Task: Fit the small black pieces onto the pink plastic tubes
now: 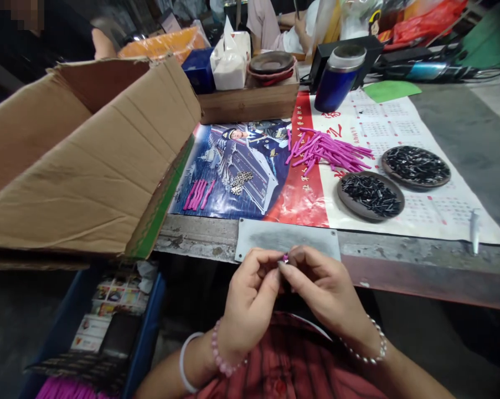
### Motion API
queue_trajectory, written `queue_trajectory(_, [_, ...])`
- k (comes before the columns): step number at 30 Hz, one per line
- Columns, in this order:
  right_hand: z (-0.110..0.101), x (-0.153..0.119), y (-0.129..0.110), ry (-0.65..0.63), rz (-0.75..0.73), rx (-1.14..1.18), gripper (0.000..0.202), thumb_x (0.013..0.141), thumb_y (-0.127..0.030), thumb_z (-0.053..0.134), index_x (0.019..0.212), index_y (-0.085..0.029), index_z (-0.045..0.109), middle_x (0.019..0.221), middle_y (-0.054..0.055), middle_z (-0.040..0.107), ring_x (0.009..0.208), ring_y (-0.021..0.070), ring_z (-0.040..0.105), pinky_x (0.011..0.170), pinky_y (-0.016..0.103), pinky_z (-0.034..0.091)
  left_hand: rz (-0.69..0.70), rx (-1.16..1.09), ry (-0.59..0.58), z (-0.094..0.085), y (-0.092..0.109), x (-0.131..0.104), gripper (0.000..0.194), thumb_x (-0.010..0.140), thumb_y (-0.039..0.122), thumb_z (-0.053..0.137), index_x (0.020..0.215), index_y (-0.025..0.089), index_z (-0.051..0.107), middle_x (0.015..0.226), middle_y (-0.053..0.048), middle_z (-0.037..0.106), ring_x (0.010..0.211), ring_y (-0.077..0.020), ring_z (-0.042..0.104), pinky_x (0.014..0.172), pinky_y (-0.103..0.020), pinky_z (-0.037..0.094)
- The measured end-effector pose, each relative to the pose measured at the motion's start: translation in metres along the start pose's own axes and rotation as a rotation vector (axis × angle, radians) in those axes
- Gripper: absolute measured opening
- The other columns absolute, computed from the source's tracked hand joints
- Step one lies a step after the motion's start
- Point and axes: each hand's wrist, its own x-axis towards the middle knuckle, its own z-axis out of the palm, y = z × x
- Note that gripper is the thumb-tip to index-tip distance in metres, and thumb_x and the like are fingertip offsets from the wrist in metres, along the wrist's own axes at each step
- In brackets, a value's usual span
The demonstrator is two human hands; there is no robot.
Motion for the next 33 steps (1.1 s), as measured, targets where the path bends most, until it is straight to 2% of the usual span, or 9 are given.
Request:
queue_trajectory(3, [0.001, 0.002, -0.003, 0.045, -0.077, -0.121, 0.029, 0.097, -0.034, 0.057, 0.072, -0.021, 0.052, 0.064, -0.003, 0.053, 0.057, 0.0109, 0.05, 0.053, 0.023, 0.042, -0.096, -0.115, -0.016, 0.004, 0.0, -0.003, 0.015, 0.099, 0.028, 0.056, 0.11, 0.02, 0.063, 0.07, 0.004, 0.057, 0.05, -0.0063, 0.049, 0.047, -0.015, 0.044])
queue_trajectory(5, [0.001, 0.001, -0.002, 0.093, -0.156, -0.238, 0.028, 0.096, -0.034, 0.06, 0.073, -0.021, 0.053, 0.065, -0.003, 0.053, 0.057, 0.0112, 0.051, 0.054, 0.024, 0.042, -0.08, -0.085, 0.033, 0.007, -0.001, -0.007, 0.016, 0.099, 0.03, 0.058, 0.109, 0.02, 0.065, 0.073, 0.003, 0.058, 0.05, -0.0058, 0.048, 0.046, -0.015, 0.043])
queue_trajectory(10, [0.005, -0.002, -0.001, 0.196, -0.324, -0.391, 0.017, 0.097, -0.024, 0.057, 0.08, -0.021, 0.055, 0.071, 0.0, 0.059, 0.062, 0.0127, 0.057, 0.057, 0.025, 0.046, 0.07, -0.01, 0.157, 0.018, -0.006, -0.017, 0.018, 0.1, 0.021, 0.056, 0.113, 0.025, 0.067, 0.101, -0.003, 0.066, 0.085, -0.0121, 0.064, 0.077, -0.022, 0.056])
queue_trajectory(15, [0.008, -0.005, 0.0, 0.242, -0.383, -0.449, 0.02, 0.099, -0.017, 0.048, 0.08, -0.022, 0.051, 0.068, -0.001, 0.054, 0.059, 0.0115, 0.054, 0.054, 0.024, 0.043, 0.002, -0.135, -0.022, 0.021, -0.002, -0.018, 0.023, 0.103, 0.02, 0.05, 0.123, 0.026, 0.059, 0.109, -0.005, 0.07, 0.097, -0.0157, 0.07, 0.087, -0.027, 0.058])
queue_trajectory(18, [0.01, -0.007, 0.006, 0.256, -0.411, -0.513, 0.023, 0.099, -0.015, 0.046, 0.077, -0.022, 0.048, 0.065, -0.002, 0.049, 0.055, 0.0114, 0.049, 0.053, 0.025, 0.038, 0.031, -0.052, -0.011, 0.022, -0.004, -0.021, 0.026, 0.104, 0.021, 0.046, 0.127, 0.027, 0.057, 0.115, -0.006, 0.071, 0.102, -0.017, 0.07, 0.093, -0.03, 0.057])
queue_trajectory(23, [0.014, -0.008, 0.015, 0.233, -0.426, -0.558, 0.03, 0.098, -0.014, 0.045, 0.069, -0.023, 0.042, 0.058, -0.004, 0.042, 0.05, 0.0124, 0.042, 0.051, 0.028, 0.03, 0.132, 0.085, 0.098, 0.025, -0.02, -0.031, 0.029, 0.105, 0.018, 0.043, 0.129, 0.028, 0.056, 0.117, -0.005, 0.069, 0.106, -0.0166, 0.069, 0.094, -0.028, 0.056])
queue_trajectory(27, [0.014, -0.005, 0.016, 0.186, -0.411, -0.517, 0.032, 0.103, -0.021, 0.045, 0.071, -0.022, 0.042, 0.059, -0.005, 0.043, 0.049, 0.0098, 0.045, 0.049, 0.023, 0.035, 0.112, 0.044, 0.142, 0.027, -0.023, -0.032, 0.025, 0.105, 0.02, 0.044, 0.126, 0.026, 0.056, 0.114, -0.005, 0.068, 0.104, -0.0157, 0.069, 0.092, -0.026, 0.056])
queue_trajectory(30, [0.014, -0.003, 0.018, 0.225, -0.46, -0.489, 0.027, 0.101, -0.03, 0.052, 0.076, -0.022, 0.046, 0.064, -0.004, 0.047, 0.054, 0.0104, 0.048, 0.051, 0.022, 0.038, 0.096, 0.02, 0.185, 0.028, -0.02, -0.033, 0.024, 0.105, 0.022, 0.046, 0.126, 0.025, 0.055, 0.114, -0.005, 0.067, 0.105, -0.0165, 0.068, 0.092, -0.026, 0.055])
queue_trajectory(33, [0.014, -0.003, 0.022, 0.261, -0.541, -0.501, 0.023, 0.1, -0.023, 0.052, 0.077, -0.021, 0.049, 0.063, -0.004, 0.046, 0.054, 0.0108, 0.045, 0.052, 0.025, 0.034, 0.049, -0.011, 0.172, 0.029, -0.021, -0.036, 0.023, 0.105, 0.023, 0.045, 0.126, 0.026, 0.055, 0.113, -0.005, 0.068, 0.102, -0.0159, 0.068, 0.089, -0.024, 0.056])
